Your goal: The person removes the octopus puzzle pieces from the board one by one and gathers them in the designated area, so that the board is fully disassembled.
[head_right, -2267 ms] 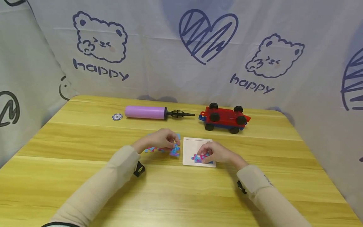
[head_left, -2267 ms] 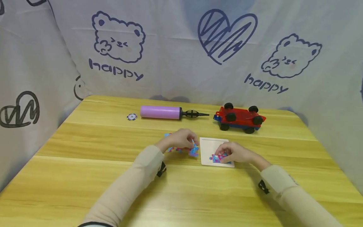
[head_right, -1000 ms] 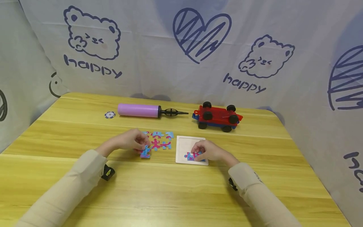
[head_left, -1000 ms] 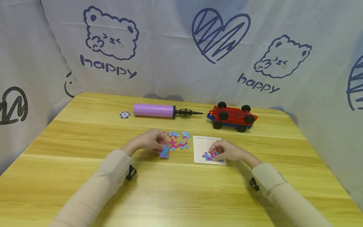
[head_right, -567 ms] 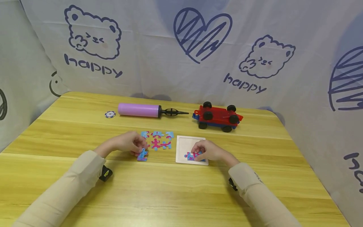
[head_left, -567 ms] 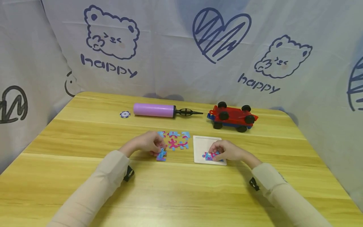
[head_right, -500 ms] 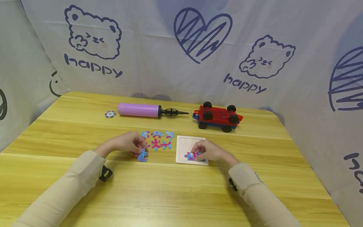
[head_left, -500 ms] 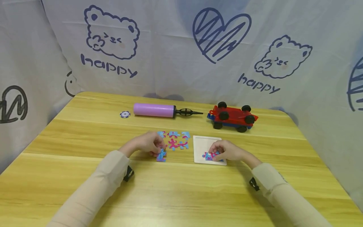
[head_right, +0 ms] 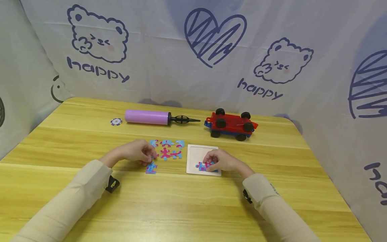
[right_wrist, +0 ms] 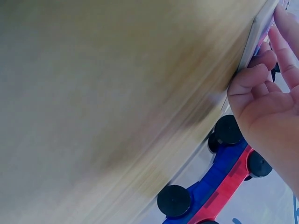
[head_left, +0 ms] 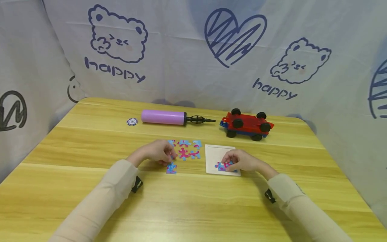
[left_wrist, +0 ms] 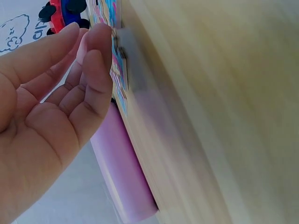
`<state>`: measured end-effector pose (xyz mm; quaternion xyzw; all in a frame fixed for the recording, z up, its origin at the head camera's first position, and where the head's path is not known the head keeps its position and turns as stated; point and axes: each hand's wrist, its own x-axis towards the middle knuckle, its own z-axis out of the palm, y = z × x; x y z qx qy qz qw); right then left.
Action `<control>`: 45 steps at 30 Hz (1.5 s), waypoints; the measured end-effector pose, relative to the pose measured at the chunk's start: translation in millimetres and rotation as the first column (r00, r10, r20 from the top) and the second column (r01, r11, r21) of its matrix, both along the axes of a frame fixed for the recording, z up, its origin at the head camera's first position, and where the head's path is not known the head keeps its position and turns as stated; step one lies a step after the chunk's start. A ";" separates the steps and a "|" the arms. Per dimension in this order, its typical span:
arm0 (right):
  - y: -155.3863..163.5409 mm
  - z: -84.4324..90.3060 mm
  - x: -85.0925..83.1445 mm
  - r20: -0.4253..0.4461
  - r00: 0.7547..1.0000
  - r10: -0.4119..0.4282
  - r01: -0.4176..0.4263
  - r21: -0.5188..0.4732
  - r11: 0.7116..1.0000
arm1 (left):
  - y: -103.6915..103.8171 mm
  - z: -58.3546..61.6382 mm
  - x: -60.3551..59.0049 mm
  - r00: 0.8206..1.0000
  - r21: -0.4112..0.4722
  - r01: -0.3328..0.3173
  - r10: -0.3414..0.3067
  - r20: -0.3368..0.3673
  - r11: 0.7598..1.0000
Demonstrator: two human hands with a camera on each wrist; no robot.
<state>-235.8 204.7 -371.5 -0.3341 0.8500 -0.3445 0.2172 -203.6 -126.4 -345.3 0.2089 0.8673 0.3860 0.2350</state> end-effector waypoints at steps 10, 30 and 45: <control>1.0 1.2 -0.3 -0.012 1.000 0.008 -0.008 -0.001 1.000 | 16.1 4.3 -2.4 0.999 -0.007 0.017 -0.017 -0.028 1.000; 9.3 4.7 -0.7 -0.053 0.997 -0.050 0.051 0.022 0.998 | 53.8 6.1 -9.2 0.996 -0.004 0.073 -0.073 -0.052 0.997; 11.6 6.1 -1.3 -0.033 0.996 -0.077 0.080 0.069 0.994 | 83.3 2.7 -19.1 0.996 0.016 0.071 -0.070 -0.050 0.997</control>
